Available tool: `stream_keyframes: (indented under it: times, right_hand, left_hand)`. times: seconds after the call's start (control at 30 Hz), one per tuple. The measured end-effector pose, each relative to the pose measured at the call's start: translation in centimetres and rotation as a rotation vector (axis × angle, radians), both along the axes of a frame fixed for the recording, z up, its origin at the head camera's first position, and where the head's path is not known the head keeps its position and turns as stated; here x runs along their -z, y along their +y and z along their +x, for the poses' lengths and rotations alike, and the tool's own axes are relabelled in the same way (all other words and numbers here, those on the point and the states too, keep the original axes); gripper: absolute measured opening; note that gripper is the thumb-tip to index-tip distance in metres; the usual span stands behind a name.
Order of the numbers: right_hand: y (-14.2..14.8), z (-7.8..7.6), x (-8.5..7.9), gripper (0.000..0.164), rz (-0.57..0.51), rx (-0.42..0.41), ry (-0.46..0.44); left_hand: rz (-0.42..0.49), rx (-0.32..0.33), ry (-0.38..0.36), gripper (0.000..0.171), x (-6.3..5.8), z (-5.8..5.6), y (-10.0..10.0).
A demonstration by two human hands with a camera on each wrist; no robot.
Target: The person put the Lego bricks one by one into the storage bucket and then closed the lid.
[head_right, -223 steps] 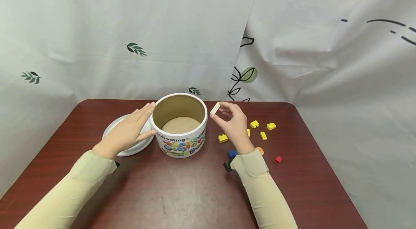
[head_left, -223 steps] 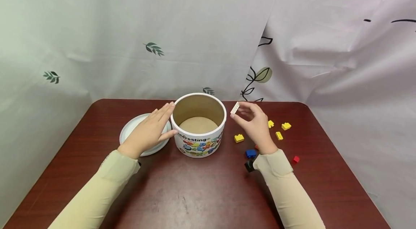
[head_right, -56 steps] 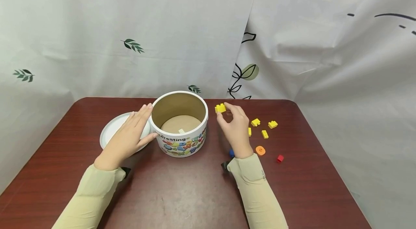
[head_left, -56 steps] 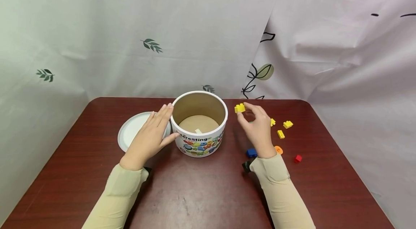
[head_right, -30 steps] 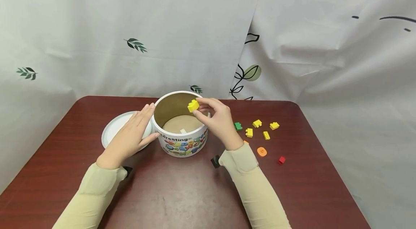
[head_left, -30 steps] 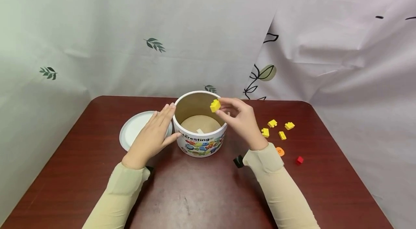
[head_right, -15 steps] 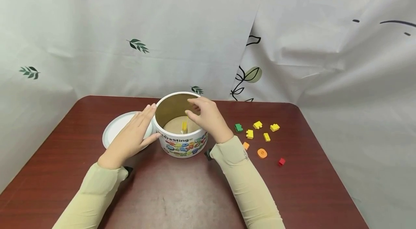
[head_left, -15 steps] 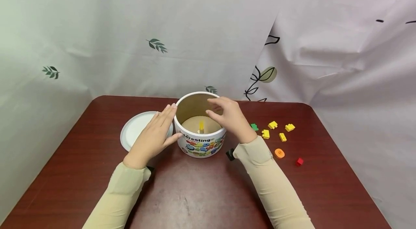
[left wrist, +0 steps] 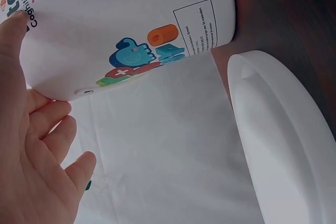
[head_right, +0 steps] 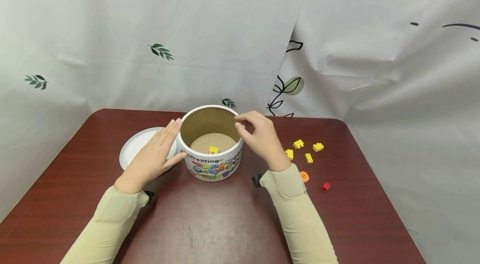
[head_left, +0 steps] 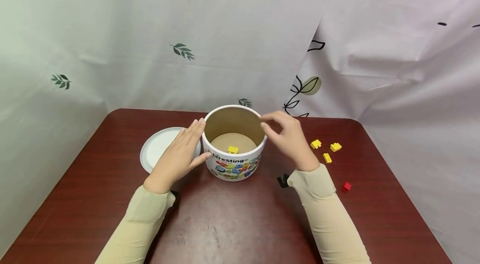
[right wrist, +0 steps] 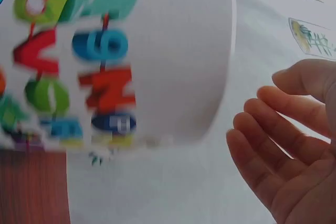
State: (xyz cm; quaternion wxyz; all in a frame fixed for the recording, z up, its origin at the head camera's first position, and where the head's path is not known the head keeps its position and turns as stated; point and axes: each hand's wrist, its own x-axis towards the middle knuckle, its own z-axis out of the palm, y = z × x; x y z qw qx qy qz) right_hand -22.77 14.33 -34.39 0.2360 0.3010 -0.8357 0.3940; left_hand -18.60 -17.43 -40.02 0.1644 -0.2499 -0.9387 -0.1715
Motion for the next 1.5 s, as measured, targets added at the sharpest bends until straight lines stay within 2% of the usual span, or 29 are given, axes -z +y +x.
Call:
stream_keyframes:
  times: [0.17,0.3,0.6,0.8,0.93,1.23,1.5]
  right_hand:
    - [2.5,0.7,0.1,0.017,0.089,0.008,-0.056]
    - [4.4,1.3,0.7,0.018,0.203,-0.022,-0.132]
    - [7.4,2.3,3.2,0.023,0.489,-0.094,-0.257]
    - [8.4,2.9,4.4,0.029,0.594,-0.085,-0.319]
    - [8.9,3.2,5.2,0.026,0.635,-0.108,-0.327]
    - [9.3,3.3,7.2,0.023,0.635,-0.221,-0.357]
    - [9.2,3.5,7.6,0.022,0.642,-0.208,-0.379]
  left_hand:
    - [0.0,-0.001,0.011,0.088,-0.1,0.0,0.0]
    - [0.003,0.002,0.019,0.087,-0.3,0.1,0.0]
    - [0.007,0.002,-0.001,0.087,-0.1,0.1,0.0]
    - [0.011,0.001,-0.008,0.087,-0.1,0.2,0.1]
    - [0.009,-0.002,-0.013,0.087,-0.1,0.3,0.1]
    - [0.008,0.001,-0.002,0.086,-0.1,0.3,0.0]
    - [0.001,0.007,0.016,0.085,-0.1,0.3,-0.1]
